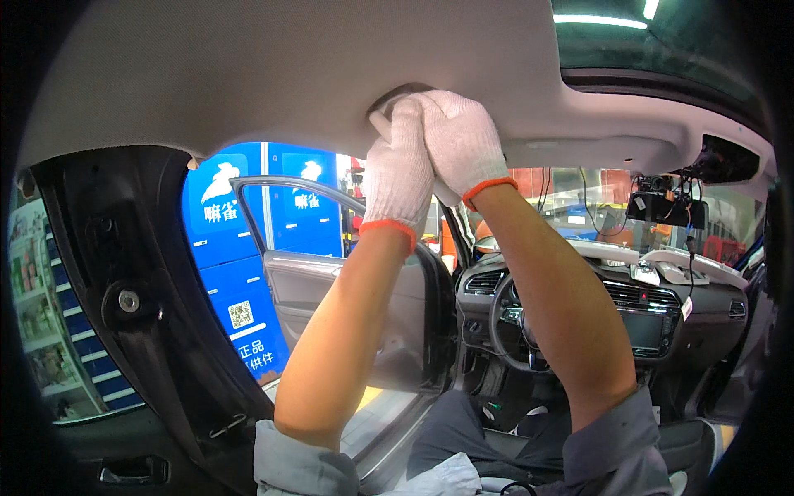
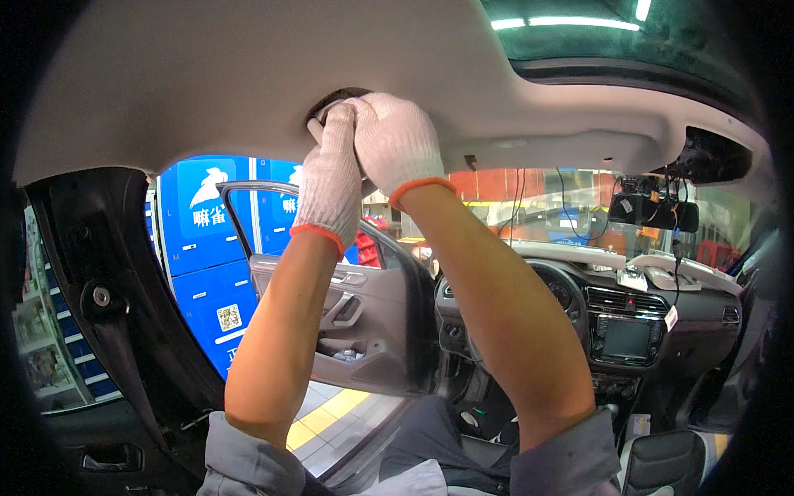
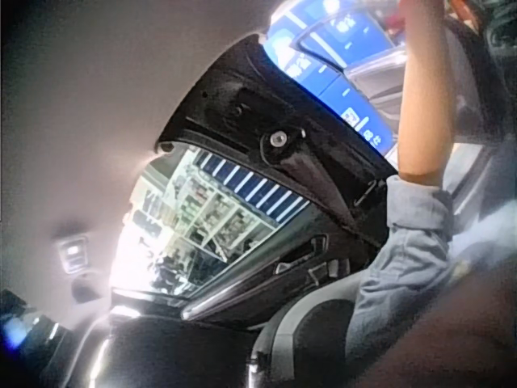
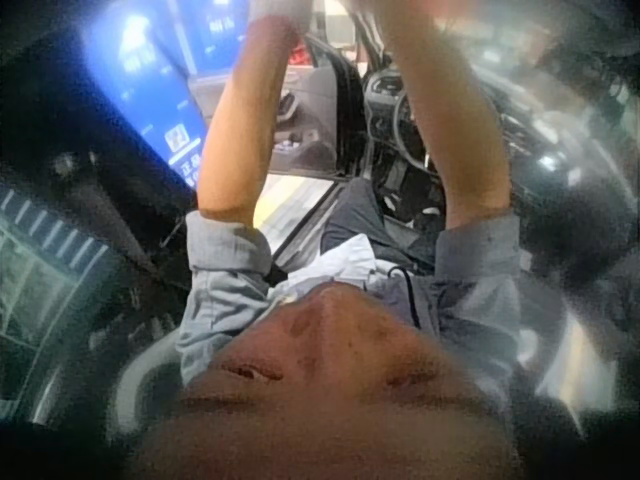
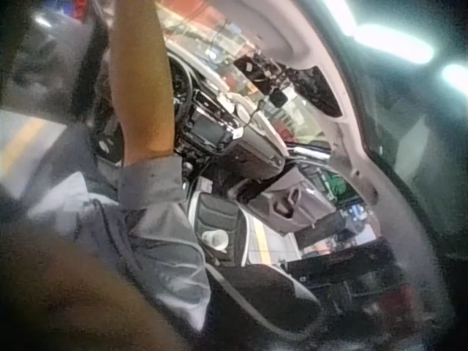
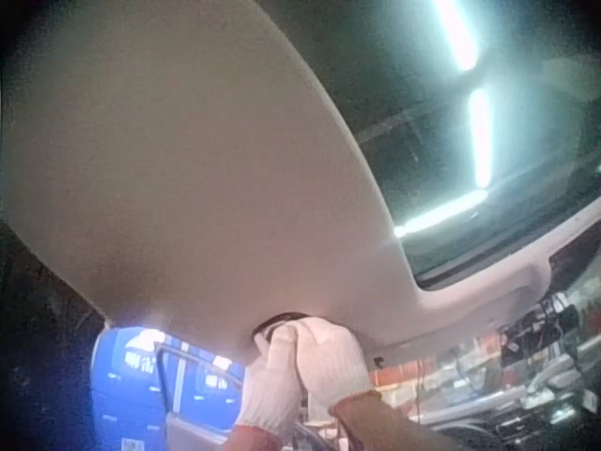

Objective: The person removes a ceiling-mounted grab handle from a car's interior roof lining, disconnects a wiring harness, and then reinstalls the handle by reconnecting the harness and snapping the handle back into place. The person also briefly uses a red diagnostic device on the center console.

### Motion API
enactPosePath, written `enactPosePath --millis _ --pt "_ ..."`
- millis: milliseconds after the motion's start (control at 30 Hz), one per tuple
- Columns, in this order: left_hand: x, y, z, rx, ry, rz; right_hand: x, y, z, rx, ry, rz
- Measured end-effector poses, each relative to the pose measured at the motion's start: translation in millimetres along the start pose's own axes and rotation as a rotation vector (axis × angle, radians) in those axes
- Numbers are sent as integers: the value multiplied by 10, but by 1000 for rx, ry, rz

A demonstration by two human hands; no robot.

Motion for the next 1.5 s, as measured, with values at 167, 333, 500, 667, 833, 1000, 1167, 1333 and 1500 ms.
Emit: enactPosePath --millis 167,333,500,667,833,1000,1167,1333,1500 --pt "13 31 33 2 -43 -23 43 8 14 -124 -9 28" --pt "68 54 6 73 -38 -14 28 1 -1 -205 18 -6" --pt "94 53 1 79 -32 39 76 49 11 -213 -63 65" --pt "36 -9 -33 102 -84 89 170 153 94 -167 -100 172" --pt "6 -11 -73 343 -67 211 200 213 156 -59 -117 159" --pt "-28 68 -44 449 -74 233 159 252 108 145 -51 264" --pt "-99 122 2 461 -51 265 200 226 52 -20 -99 161" --pt "-17 160 3 484 -33 215 241 312 102 -155 -121 159" --pt "-6 143 45 504 -6 134 304 381 125 -39 -140 208"
Point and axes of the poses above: each hand's wrist, its own x-axis towards the middle knuckle, its own z-axis out of the palm, y = z × x, the point moved 5 cm from there along x, towards the middle knuckle, and after that the axes turned 4 degrees about -z, right-handed, at the moved point
